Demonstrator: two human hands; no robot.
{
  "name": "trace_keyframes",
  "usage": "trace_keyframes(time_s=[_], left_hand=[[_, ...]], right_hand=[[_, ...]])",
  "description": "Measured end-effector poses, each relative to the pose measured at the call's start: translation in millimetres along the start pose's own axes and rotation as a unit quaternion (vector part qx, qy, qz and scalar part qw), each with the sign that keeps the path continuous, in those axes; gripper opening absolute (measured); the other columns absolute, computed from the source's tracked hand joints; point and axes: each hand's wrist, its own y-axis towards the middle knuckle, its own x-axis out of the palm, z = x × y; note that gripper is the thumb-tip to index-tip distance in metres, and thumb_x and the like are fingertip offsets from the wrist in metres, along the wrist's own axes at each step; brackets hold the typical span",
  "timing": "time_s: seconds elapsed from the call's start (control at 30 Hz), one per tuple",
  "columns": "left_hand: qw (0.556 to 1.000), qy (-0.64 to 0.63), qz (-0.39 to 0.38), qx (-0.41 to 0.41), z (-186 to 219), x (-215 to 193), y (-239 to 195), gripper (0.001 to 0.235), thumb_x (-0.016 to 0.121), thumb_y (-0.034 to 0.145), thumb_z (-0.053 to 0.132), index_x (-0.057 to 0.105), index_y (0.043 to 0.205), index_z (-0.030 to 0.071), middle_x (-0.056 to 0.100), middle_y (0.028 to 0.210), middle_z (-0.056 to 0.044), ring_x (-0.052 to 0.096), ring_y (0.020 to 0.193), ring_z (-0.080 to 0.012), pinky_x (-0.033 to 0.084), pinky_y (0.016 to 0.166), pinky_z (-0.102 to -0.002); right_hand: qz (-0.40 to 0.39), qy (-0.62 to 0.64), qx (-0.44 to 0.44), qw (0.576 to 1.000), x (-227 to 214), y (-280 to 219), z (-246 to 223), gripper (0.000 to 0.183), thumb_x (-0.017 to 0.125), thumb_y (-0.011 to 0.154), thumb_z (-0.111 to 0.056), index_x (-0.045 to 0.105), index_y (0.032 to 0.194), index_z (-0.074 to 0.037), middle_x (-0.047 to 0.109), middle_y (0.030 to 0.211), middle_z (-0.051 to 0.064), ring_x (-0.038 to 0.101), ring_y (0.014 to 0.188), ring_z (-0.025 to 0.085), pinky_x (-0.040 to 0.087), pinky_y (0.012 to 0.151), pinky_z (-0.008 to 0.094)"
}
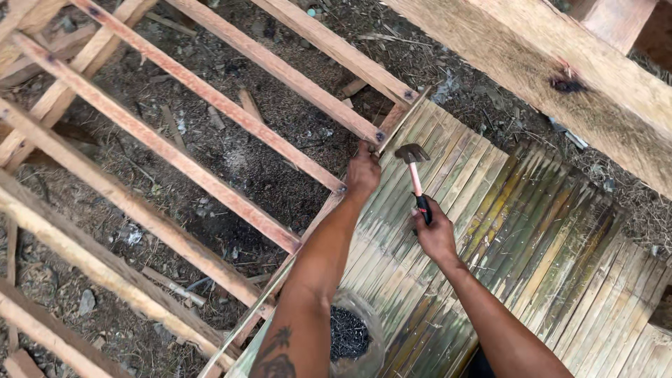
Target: The person hammers nails into a bamboo mat laid over a wooden frame. They repeatedly pick nails from a plastic bag and drive them into the mat using a hammer.
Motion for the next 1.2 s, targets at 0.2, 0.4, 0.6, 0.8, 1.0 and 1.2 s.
trace_keyframes(time_s=[0.2, 0.4, 0.6, 0.8, 1.0, 1.2], left_hand=[[0.987, -0.024, 0.144, 0.066, -10.9, 20.5, -13.9, 0.031, 0.060, 0.090, 0.018, 0.055, 0.121, 0.021, 0.068, 0.108, -0.018, 0.070, 0.087, -0.0442, 0.055, 0.073, -0.057], [0.997, 0.029, 0.031, -0.067, 10.2, -9.8, -17.2, 0.024, 0.053, 0.100, 0.023, 0.051, 0.123, 0.019, 0.058, 0.122, -0.021, 0.070, 0.077, -0.0438, 0.057, 0.062, -0.056], [0.997, 0.053, 0.058, 0.024, 20.1, -21.4, -26.4, 0.024, 0.054, 0.101, 0.020, 0.051, 0.124, 0.014, 0.063, 0.111, -0.021, 0.068, 0.074, -0.0415, 0.056, 0.059, -0.054], [0.999, 0.045, 0.015, -0.018, 27.3, -25.3, -29.0, 0.024, 0.054, 0.101, 0.018, 0.051, 0.124, 0.009, 0.063, 0.109, -0.022, 0.069, 0.071, -0.0376, 0.057, 0.057, -0.051], [0.949, -0.020, 0.260, 0.179, 15.5, -5.4, -14.7, 0.020, 0.061, 0.091, 0.006, 0.065, 0.110, 0.008, 0.061, 0.106, -0.016, 0.065, 0.081, -0.0283, 0.059, 0.064, -0.038], [0.837, -0.542, 0.072, 0.036, 64.3, 58.5, 109.8, 0.017, 0.061, 0.099, -0.001, 0.072, 0.112, -0.004, 0.065, 0.096, -0.014, 0.056, 0.076, -0.0252, 0.050, 0.056, -0.037]], right_hand=[[-0.020, -0.003, 0.072, 0.997, -17.8, 33.4, 7.4, 0.045, 0.055, 0.104, -0.028, 0.050, 0.146, -0.013, 0.057, 0.066, 0.004, 0.053, 0.056, 0.012, 0.047, 0.054, 0.033], [-0.015, 0.162, -0.073, 0.984, -24.1, 79.1, 7.1, 0.054, 0.051, 0.107, -0.020, 0.042, 0.159, -0.010, 0.057, 0.092, 0.000, 0.052, 0.073, 0.008, 0.047, 0.062, 0.029], [-0.008, -0.029, -0.046, 0.998, -41.2, 96.2, -40.0, 0.060, 0.039, 0.104, -0.014, 0.023, 0.162, -0.018, 0.068, 0.083, 0.006, 0.067, 0.065, 0.013, 0.055, 0.060, 0.030], [-0.094, -0.151, 0.077, 0.981, -40.6, 120.7, -78.5, 0.055, 0.029, 0.111, -0.026, 0.014, 0.164, -0.025, 0.071, 0.080, 0.023, 0.064, 0.056, 0.039, 0.055, 0.051, 0.055], [-0.049, -0.152, 0.005, 0.987, -31.6, 139.1, -62.5, 0.050, 0.039, 0.105, -0.025, 0.026, 0.154, -0.021, 0.070, 0.085, 0.032, 0.069, 0.074, 0.053, 0.052, 0.065, 0.058], [-0.039, -0.162, 0.036, 0.985, -24.8, 136.8, -68.9, 0.050, 0.041, 0.104, -0.026, 0.030, 0.153, -0.022, 0.070, 0.086, 0.031, 0.068, 0.079, 0.052, 0.052, 0.069, 0.058]])
